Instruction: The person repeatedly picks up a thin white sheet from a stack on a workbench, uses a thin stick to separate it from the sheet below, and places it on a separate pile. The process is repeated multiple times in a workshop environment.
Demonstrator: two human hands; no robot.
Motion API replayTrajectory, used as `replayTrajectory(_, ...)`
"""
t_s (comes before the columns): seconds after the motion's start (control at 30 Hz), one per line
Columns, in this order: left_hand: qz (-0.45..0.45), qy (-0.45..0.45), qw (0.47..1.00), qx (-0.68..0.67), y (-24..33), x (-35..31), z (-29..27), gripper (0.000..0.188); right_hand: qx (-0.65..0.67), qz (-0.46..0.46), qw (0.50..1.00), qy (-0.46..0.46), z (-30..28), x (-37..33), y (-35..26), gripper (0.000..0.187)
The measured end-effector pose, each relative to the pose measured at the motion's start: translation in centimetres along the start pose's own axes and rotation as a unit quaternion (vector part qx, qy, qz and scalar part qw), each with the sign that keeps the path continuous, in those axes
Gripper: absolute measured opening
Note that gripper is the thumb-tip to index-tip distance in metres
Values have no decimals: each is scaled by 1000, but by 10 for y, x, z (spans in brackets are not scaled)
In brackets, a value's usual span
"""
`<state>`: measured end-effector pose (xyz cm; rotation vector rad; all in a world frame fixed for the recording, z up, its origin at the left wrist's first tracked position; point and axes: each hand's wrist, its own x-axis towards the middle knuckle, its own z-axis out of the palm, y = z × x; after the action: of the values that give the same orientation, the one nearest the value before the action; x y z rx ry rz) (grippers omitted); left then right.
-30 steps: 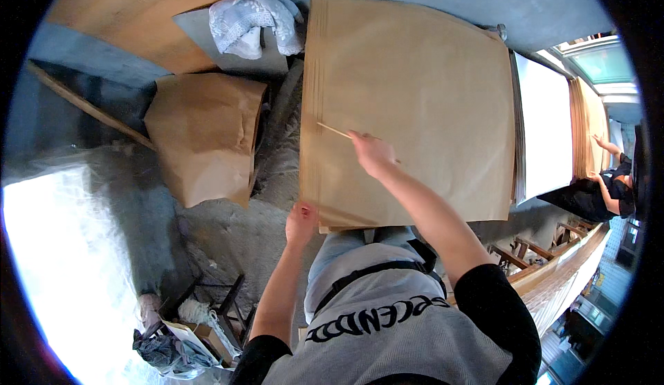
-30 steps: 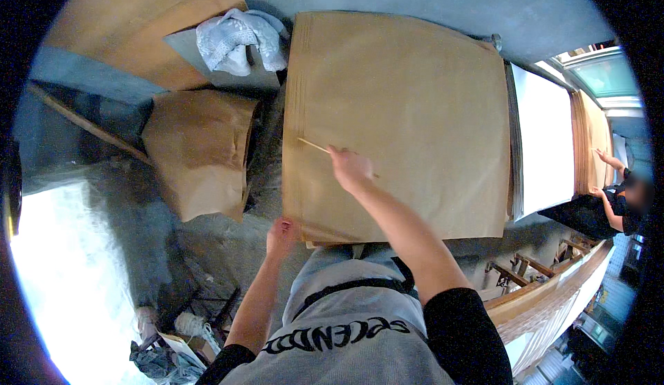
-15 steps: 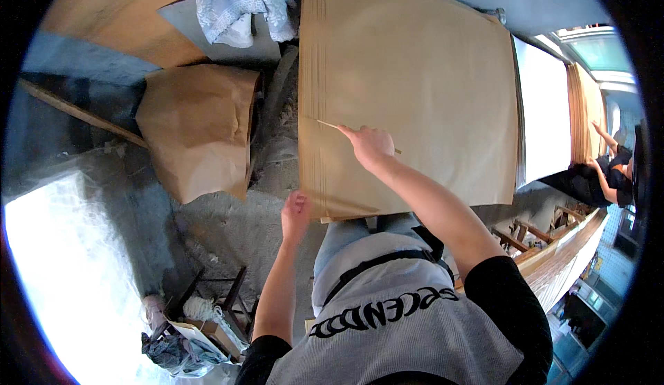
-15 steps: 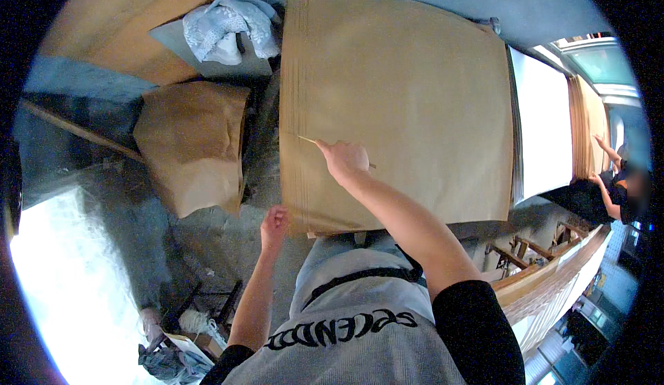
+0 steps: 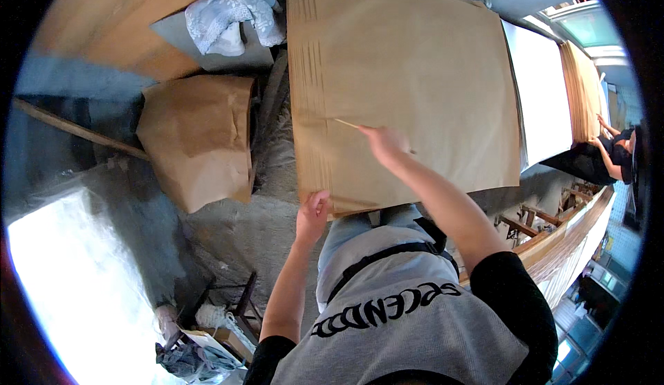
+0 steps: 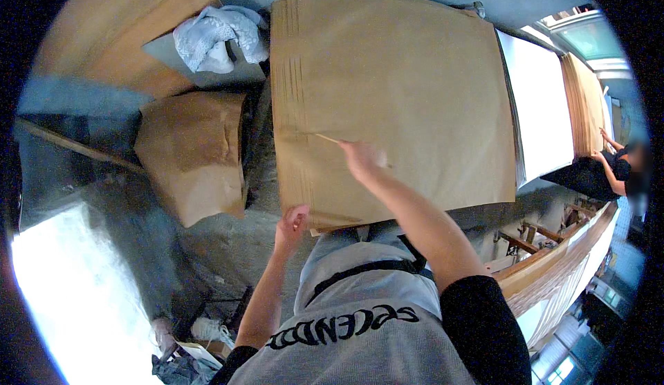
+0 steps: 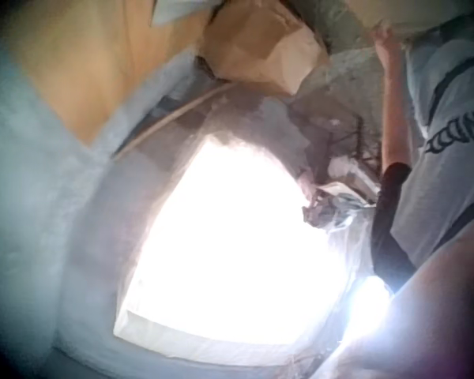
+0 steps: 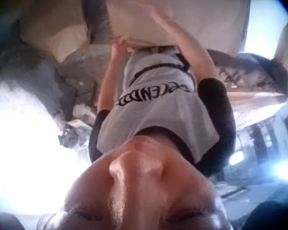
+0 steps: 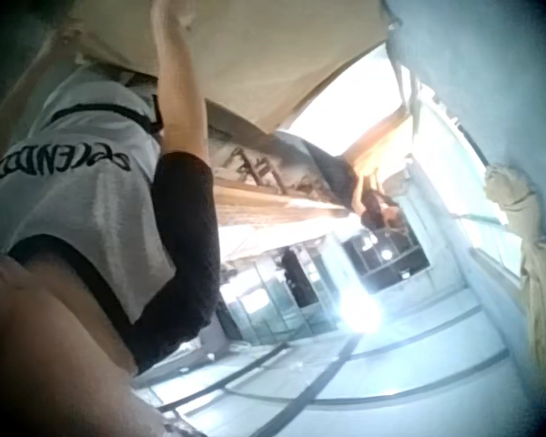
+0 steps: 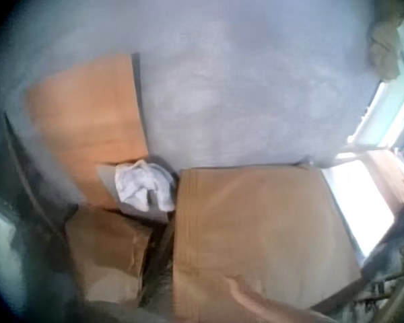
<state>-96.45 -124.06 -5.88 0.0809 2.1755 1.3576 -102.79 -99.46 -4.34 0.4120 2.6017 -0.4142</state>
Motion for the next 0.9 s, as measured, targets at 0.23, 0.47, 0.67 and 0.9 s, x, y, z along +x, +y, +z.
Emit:
replayTrajectory(0.23, 96, 2, 987, 126, -14, -1, 3, 20, -30, -12, 997, 75, -14, 4, 6, 31)
replayTrajectory(0.47, -12, 9, 1000, 0, 5, 3, -5, 17, 7, -32, 998, 61, 9, 20, 26, 22)
replayTrajectory(0.67, -30, 64, 997, -7, -67, -13, -9, 16, -59, -6, 998, 19, -36, 8, -13, 30)
replayTrajectory(0.9, -59, 70, 991, -102, -88, -13, 7, 13, -3, -27, 998, 58, -5, 6, 15, 33)
